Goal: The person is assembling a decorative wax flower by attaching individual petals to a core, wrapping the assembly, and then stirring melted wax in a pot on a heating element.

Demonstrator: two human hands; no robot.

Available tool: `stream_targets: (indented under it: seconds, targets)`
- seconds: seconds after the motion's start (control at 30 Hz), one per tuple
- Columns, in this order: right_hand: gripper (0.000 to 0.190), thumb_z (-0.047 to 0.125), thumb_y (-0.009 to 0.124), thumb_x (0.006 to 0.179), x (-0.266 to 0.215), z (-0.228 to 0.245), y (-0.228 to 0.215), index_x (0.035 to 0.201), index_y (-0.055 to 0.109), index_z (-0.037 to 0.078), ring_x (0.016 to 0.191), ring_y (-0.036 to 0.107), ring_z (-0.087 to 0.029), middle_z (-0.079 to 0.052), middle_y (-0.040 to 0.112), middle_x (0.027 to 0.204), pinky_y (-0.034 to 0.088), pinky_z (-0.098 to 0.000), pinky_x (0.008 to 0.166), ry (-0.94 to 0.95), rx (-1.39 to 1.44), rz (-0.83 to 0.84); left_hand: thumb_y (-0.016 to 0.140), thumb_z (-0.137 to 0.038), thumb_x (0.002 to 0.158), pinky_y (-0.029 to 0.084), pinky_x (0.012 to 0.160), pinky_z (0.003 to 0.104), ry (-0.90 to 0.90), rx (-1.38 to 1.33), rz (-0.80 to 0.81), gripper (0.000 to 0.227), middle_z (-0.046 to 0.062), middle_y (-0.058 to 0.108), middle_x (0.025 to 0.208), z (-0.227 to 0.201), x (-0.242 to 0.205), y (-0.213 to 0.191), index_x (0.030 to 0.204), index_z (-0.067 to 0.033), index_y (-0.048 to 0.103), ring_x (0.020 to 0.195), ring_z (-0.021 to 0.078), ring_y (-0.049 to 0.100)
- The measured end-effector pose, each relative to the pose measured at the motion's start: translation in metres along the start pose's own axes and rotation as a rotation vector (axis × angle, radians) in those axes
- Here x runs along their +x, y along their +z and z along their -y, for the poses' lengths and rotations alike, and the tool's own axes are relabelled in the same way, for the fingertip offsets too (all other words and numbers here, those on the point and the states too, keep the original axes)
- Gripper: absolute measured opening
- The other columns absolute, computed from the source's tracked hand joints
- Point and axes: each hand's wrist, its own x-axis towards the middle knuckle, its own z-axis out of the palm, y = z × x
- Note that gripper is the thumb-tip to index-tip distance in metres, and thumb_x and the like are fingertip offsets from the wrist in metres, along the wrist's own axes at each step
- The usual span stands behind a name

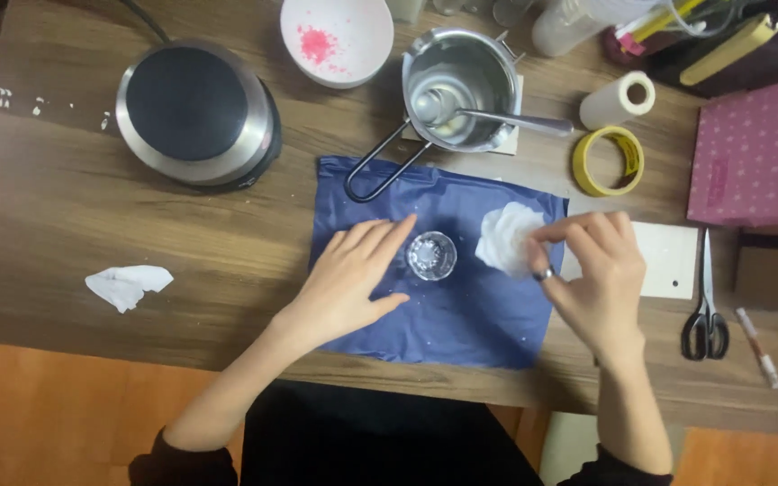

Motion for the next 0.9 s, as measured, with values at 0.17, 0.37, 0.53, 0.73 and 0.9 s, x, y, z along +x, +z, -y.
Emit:
stream_targets:
  seconds: [0.17,0.37,0.53,0.73,0.9]
  targets:
    - [0.008,-0.002,0.075,0.081,-0.003,-0.005,0.0,0.08,0.069,0.001,0.075,0.052,-0.024,-0.008,0.057,0.07,0.046,-0.0325,0.069,0.042,-0.045,-0.004,0.082,-0.029,0.063,0.035,0.091,0.041,0.177,0.207,-0.234,0.098,0.017,0.049,0.128,-0.009,0.021,0.038,0.144,-0.0074,0.031,0.117,0.0311,0.044]
    - [0.009,0.005,0.075,0.081,-0.003,-0.034,0.019,0.08,0.066,0.006,0.076,0.053,-0.025,-0.006,0.057,0.073,0.048,-0.0341,0.068,0.012,-0.038,-0.045,0.076,-0.015,0.069,0.042,0.077,0.035,0.232,0.259,-0.353,0.082,0.011,0.056,0.104,-0.002,0.038,0.061,0.141,-0.0098,0.038,0.092,0.0257,0.056]
    - [0.009,0.006,0.074,0.081,0.004,-0.057,0.033,0.079,0.065,0.006,0.074,0.053,-0.025,-0.006,0.055,0.072,0.047,-0.0334,0.068,-0.016,-0.041,-0.102,0.077,-0.017,0.067,0.044,0.075,0.034,0.247,0.175,-0.359,0.079,0.01,0.057,0.099,-0.002,0.039,0.054,0.138,-0.0098,0.042,0.088,0.0261,0.057]
    - [0.011,0.01,0.075,0.078,0.006,-0.075,0.04,0.078,0.064,0.011,0.076,0.055,-0.023,-0.003,0.055,0.074,0.048,-0.0305,0.068,-0.039,-0.082,-0.179,0.079,-0.015,0.066,0.048,0.084,0.041,0.133,0.103,-0.374,0.075,0.017,0.06,0.106,0.005,0.018,0.025,0.133,-0.0057,0.048,0.099,0.0341,0.059]
    - [0.017,0.01,0.077,0.069,-0.004,-0.091,0.034,0.078,0.063,0.013,0.077,0.056,-0.024,-0.004,0.056,0.076,0.048,-0.0327,0.068,-0.052,-0.136,-0.196,0.078,-0.019,0.068,0.049,0.084,0.036,-0.024,0.166,-0.46,0.062,0.013,0.062,0.102,0.009,0.002,0.008,0.125,-0.0064,0.056,0.097,0.0295,0.061]
